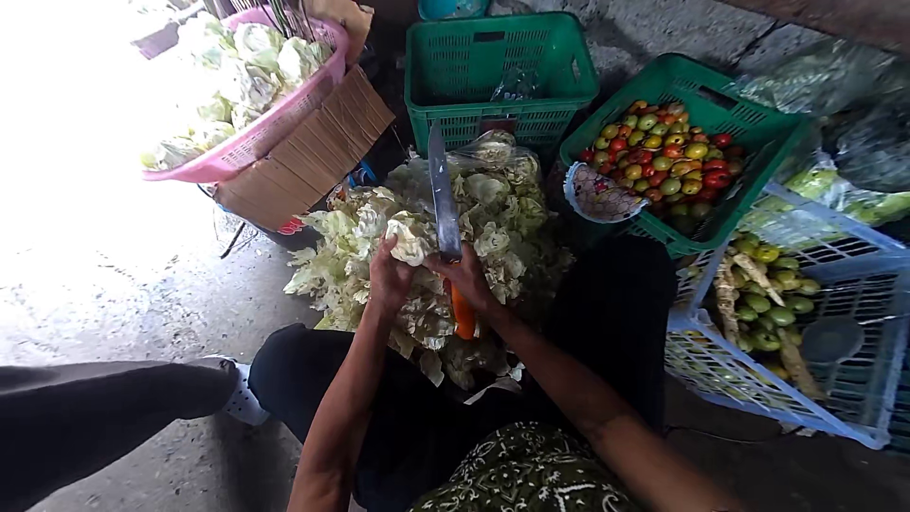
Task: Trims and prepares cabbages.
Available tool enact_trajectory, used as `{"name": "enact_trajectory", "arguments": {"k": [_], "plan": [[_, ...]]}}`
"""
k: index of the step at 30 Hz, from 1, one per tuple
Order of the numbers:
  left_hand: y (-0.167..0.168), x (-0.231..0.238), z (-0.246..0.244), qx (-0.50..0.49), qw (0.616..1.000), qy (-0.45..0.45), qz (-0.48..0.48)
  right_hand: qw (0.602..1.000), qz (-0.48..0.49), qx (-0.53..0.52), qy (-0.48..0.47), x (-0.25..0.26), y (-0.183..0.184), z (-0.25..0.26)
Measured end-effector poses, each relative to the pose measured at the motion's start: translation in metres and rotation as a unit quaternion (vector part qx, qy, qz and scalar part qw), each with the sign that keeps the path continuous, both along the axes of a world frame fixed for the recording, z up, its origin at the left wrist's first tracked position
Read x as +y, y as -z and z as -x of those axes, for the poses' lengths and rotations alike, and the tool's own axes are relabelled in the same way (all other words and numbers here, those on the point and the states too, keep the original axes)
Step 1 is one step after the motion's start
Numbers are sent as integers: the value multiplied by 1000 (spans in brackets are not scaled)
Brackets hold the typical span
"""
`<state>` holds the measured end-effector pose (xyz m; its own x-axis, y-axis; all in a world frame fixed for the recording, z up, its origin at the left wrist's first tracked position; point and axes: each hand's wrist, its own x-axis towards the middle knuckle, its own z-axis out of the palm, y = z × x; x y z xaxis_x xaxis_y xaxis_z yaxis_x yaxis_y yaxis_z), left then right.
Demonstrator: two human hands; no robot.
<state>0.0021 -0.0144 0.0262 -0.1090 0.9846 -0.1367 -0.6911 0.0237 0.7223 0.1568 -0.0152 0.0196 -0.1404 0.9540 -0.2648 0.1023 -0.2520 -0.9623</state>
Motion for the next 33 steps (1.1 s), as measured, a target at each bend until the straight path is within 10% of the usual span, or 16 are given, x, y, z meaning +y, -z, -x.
{"name": "enact_trajectory", "arguments": {"k": [33], "plan": [[16, -8, 25, 294, 932, -204, -58, 987, 104, 76, -92, -5, -5, 52]]}}
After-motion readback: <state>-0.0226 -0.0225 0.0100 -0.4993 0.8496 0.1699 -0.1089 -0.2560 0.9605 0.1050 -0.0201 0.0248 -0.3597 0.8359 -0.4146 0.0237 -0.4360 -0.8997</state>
